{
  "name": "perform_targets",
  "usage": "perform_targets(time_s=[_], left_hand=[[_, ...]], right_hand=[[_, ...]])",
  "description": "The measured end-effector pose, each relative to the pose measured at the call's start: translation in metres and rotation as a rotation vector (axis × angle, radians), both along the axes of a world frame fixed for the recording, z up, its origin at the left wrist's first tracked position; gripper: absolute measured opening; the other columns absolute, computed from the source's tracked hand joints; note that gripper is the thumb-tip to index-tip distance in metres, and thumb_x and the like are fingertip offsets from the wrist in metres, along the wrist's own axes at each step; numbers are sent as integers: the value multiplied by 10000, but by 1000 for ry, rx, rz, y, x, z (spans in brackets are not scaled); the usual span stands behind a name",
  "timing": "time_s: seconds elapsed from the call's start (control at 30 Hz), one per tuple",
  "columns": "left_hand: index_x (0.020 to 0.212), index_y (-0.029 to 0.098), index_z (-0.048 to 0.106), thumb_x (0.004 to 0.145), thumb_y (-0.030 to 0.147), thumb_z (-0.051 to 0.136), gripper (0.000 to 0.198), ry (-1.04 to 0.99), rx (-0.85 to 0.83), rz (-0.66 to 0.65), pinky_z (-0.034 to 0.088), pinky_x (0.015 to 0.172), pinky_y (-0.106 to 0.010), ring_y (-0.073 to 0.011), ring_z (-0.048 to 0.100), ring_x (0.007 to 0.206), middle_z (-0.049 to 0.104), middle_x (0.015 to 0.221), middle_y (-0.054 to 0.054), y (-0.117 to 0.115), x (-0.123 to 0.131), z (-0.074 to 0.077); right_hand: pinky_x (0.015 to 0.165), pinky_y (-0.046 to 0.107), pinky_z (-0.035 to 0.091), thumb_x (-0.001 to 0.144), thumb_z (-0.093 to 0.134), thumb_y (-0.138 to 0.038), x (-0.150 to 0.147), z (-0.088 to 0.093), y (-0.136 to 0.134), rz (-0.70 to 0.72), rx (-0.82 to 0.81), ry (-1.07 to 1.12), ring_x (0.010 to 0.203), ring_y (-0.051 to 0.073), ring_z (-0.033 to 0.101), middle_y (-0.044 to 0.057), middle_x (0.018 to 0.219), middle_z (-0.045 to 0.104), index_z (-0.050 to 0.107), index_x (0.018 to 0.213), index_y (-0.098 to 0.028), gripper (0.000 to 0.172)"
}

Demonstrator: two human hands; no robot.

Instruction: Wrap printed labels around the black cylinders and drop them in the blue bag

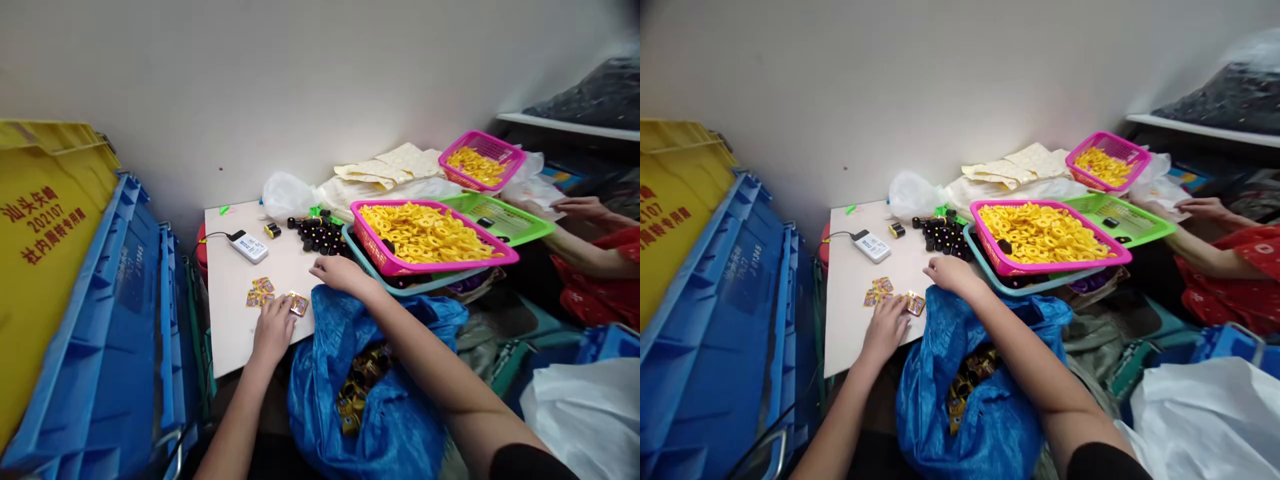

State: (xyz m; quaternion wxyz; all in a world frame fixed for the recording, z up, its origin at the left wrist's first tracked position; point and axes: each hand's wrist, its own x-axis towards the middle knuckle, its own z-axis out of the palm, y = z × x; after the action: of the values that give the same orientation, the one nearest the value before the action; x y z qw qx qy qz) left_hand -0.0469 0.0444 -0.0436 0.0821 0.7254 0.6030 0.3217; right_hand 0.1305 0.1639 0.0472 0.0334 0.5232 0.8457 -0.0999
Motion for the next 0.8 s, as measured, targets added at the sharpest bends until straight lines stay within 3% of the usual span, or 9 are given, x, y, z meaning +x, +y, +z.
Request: perform_targets(time_s=[0.1,0.2,0.3,0.4,0.57,0.63,0.7,0.8], left_hand=[[1058,214,687,866,156,502,273,33,16,-16,503,908,-432,-245,615,1027,696,1087,-83,17,-11,-22],[1079,205,676,880,167,492,274,-1,76,21,512,908,-425,-241,628,1021,701,1085,-88,19,-16,-36],[1117,189,658,859,155,523,293,-21,127,27,508,922,-436,-248,629,1032,696,1108,-92,17,-18,-43],[1026,212,693,866,117,488,276,-77,111,63,534,854,-408,-226,656,919,728,972,-66,18,-21,-43],[769,203,731,790,200,631,102,-276,-106,198,546,746,-377,-221,663,775,723,768,-55,22,-30,-32],[799,222,744,753,205,670,89,-395,-228,159,543,798,-376,-208,678,814,743,829,-44,22,-35,-27],[827,236,750,744,205,670,119,-487,-234,125,517,876,-388,-203,675,889,746,887,-39,21,-40,-21],[856,199,737,784,278,628,153,-644,-111,298,514,853,-363,-196,663,906,731,919,-59,18,-41,-10]], right_hand=[[852,366,426,932,384,-252,-35,-13,54,-16,109,15,1100,280,529,151,1205,619,618,1164,-166,341],[914,417,385,882,385,-101,-61,-29,94,18,174,12,1187,309,423,184,1331,508,526,1281,-138,425],[946,397,355,884,359,-69,-88,-39,120,109,207,27,1210,278,380,164,1403,428,434,1348,-150,477],[952,350,332,929,311,-99,-116,-47,138,183,199,39,1171,240,401,160,1351,472,467,1293,-123,397],[984,417,271,933,277,-89,-132,-61,154,163,165,85,1179,278,388,222,1301,479,465,1261,-43,381],[989,443,259,918,327,-108,-126,-63,154,132,149,103,1210,306,360,247,1317,451,494,1221,-20,356],[973,441,288,884,424,-157,-115,-58,147,97,147,158,1201,318,376,240,1300,465,526,1179,-32,336],[886,380,391,805,553,-231,-92,-36,117,-16,122,515,1053,259,506,156,1157,571,554,1121,-93,346]])
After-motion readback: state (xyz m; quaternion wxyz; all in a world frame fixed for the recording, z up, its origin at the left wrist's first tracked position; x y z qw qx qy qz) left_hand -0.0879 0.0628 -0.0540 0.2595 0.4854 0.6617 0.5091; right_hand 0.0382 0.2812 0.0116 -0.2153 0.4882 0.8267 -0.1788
